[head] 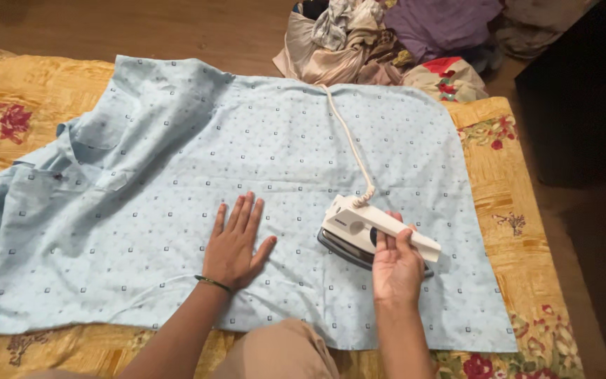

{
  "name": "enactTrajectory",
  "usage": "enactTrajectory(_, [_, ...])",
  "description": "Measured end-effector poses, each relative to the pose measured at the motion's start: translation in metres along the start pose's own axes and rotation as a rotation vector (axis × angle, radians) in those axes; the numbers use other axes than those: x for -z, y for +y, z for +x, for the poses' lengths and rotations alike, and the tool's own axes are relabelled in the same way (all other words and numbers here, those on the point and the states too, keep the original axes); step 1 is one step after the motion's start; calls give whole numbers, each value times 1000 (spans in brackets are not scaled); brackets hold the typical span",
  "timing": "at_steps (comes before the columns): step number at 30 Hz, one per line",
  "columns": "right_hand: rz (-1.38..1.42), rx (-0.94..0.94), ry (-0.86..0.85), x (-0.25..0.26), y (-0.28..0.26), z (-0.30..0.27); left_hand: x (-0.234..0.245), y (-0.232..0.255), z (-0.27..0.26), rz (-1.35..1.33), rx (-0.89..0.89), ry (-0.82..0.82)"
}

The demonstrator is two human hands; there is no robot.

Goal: The person unfolds a light blue patterned shirt on a bed and smooths it out. They then use an electric iron to press the shirt, moving the iron across the fabric to remove wrinkles. The person adjusts the shirt and continues ironing different sections.

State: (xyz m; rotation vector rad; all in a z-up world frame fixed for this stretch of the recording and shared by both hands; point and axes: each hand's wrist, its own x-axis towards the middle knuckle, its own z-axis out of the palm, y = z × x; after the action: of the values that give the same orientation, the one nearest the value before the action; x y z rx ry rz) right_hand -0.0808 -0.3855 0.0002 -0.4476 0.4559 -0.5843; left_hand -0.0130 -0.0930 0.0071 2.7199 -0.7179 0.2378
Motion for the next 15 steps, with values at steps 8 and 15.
enactTrajectory(8, [-95, -18, -54, 12, -3, 16, -12, -12, 2, -10, -9, -71])
enactTrajectory(15, [-188, -65, 7, 30, -6, 38, -9, -18, 7, 14, -8, -190])
